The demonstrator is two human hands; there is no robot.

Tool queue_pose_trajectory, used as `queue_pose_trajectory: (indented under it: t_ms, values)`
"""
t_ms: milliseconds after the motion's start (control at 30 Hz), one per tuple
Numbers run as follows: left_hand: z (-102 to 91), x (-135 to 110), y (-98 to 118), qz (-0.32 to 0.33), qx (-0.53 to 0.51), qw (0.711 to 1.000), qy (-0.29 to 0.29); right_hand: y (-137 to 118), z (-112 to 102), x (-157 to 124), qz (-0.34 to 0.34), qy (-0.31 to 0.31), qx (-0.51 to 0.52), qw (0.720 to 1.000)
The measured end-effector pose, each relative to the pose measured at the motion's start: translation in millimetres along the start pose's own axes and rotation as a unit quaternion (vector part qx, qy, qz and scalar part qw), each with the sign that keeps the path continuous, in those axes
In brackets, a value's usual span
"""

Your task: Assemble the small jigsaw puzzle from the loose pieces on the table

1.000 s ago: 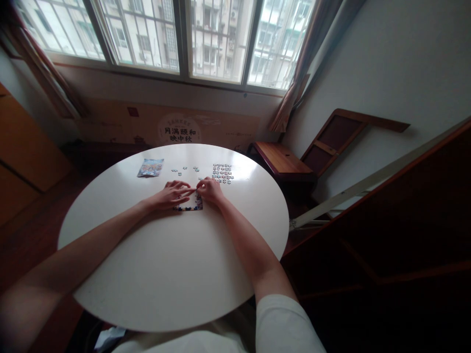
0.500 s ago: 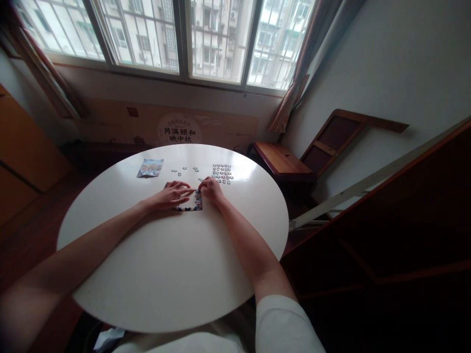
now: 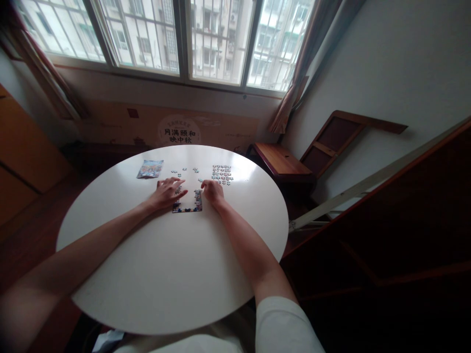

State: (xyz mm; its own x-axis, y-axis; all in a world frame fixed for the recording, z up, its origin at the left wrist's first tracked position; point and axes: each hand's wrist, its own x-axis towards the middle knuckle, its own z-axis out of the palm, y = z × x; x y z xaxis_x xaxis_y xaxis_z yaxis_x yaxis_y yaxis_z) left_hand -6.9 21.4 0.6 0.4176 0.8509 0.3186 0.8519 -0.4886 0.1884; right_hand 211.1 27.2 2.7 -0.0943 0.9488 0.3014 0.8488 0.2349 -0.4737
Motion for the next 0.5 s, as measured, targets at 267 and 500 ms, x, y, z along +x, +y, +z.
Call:
queue_pose_trajectory:
  t_ms: [267,500]
  values:
    - [3.9,1.3,-3.7,-0.013,0.005,1.000,0.010,-1.9,1.5,0.6,-0.012,-0.017,-0.029,0.999]
    - [4.9,2.5,-5.4,-0.002,0.002,1.000,0.001,-2.2,0.7,-0.2,-0.025,-0.015,-0.027,0.999]
